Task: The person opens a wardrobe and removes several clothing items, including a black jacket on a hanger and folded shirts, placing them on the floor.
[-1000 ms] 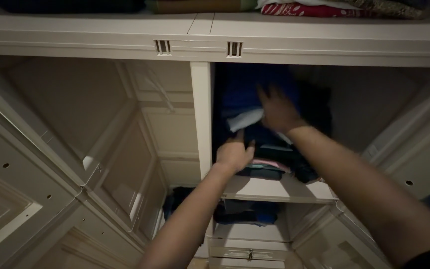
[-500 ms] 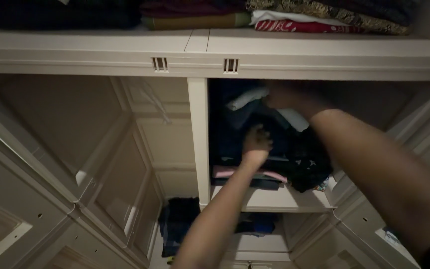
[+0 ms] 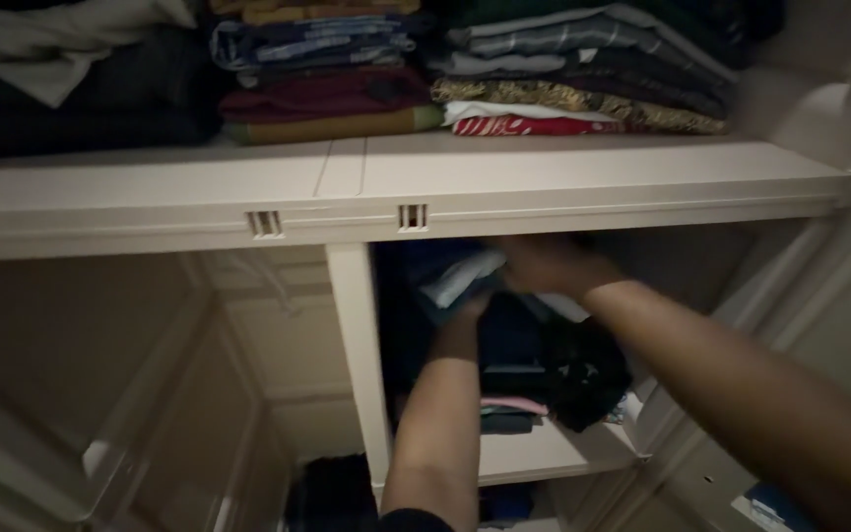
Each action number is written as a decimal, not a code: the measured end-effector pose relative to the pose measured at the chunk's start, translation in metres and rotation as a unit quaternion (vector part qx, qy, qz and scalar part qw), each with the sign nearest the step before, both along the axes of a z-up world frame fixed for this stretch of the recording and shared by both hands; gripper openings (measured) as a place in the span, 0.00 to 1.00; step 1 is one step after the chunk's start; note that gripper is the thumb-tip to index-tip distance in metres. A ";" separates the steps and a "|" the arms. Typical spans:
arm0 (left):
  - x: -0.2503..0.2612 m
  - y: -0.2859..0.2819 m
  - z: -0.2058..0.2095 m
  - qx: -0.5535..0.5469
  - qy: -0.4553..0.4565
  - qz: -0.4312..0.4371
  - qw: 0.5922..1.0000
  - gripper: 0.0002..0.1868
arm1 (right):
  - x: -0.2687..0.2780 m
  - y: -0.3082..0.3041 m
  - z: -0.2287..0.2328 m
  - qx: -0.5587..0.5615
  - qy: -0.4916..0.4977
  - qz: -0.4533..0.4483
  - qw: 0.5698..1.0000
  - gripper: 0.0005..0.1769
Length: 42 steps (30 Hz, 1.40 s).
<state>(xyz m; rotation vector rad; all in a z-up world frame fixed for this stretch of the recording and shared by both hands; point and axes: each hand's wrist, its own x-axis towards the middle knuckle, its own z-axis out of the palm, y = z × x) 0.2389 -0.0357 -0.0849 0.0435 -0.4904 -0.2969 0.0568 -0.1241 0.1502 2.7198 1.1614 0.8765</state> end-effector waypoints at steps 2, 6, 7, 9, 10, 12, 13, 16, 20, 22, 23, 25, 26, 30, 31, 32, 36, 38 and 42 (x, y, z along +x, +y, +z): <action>-0.007 -0.004 0.005 0.000 -0.005 0.011 1.000 0.32 | -0.010 -0.002 0.001 0.013 0.008 0.035 0.999 0.28; -0.034 -0.005 0.010 0.003 0.003 0.030 1.000 0.32 | -0.042 0.003 0.002 -0.034 0.147 -0.077 0.986 0.25; -0.043 -0.004 0.010 0.005 0.005 0.036 0.999 0.32 | -0.053 0.005 0.002 -0.052 0.177 -0.115 0.976 0.26; -0.063 -0.002 0.010 0.010 0.010 0.044 0.999 0.32 | -0.079 0.006 0.000 0.004 0.108 -0.058 0.992 0.31; -0.074 0.000 0.010 0.009 0.011 0.050 0.999 0.32 | -0.090 0.007 0.000 0.032 0.072 -0.029 0.996 0.33; -0.095 0.007 0.008 0.013 0.018 0.058 0.998 0.32 | -0.110 0.009 0.002 0.020 0.117 -0.064 0.991 0.40; -0.106 0.011 0.008 0.015 0.022 0.064 0.998 0.32 | -0.120 0.010 0.003 0.014 0.139 -0.080 0.987 0.43; -0.141 0.022 0.004 0.022 0.036 0.077 0.996 0.32 | -0.148 0.009 0.000 0.037 0.119 -0.045 0.991 0.53; -0.187 0.030 -0.006 0.037 0.056 0.083 0.994 0.32 | -0.173 0.007 -0.016 0.054 0.089 0.003 0.995 0.58; -0.206 0.037 -0.010 0.042 0.064 0.090 0.993 0.32 | -0.178 0.002 -0.025 0.078 0.019 0.066 0.995 0.50; -0.215 0.041 -0.011 0.046 0.070 0.091 0.992 0.32 | -0.180 0.000 -0.030 0.108 0.069 0.043 0.991 0.42; -0.232 0.045 -0.013 0.051 0.075 0.100 0.991 0.32 | -0.184 -0.007 -0.041 0.164 0.171 -0.004 0.971 0.27; -0.241 0.045 -0.015 0.054 0.079 0.099 0.990 0.32 | -0.183 -0.011 -0.046 0.208 0.167 0.004 0.964 0.23; -0.283 0.049 -0.023 0.072 0.091 0.112 0.987 0.32 | -0.182 -0.021 -0.062 0.404 0.202 -0.031 0.892 0.21; -0.295 0.049 -0.025 0.075 0.096 0.116 0.986 0.32 | -0.183 -0.024 -0.065 0.455 0.224 -0.060 0.860 0.22; -0.309 0.048 -0.028 0.081 0.103 0.121 0.984 0.32 | -0.182 -0.029 -0.067 0.472 0.203 -0.077 0.854 0.23; -0.361 0.040 -0.036 0.097 0.122 0.137 0.978 0.32 | -0.182 -0.061 -0.085 0.516 0.057 -0.128 0.845 0.43; -0.389 0.036 -0.040 0.104 0.127 0.149 0.975 0.32 | -0.190 -0.084 -0.101 0.575 0.220 -0.149 0.774 0.52; -0.434 0.031 -0.029 0.107 0.114 0.178 0.972 0.32 | -0.208 -0.108 -0.124 0.603 0.665 -0.019 0.441 0.58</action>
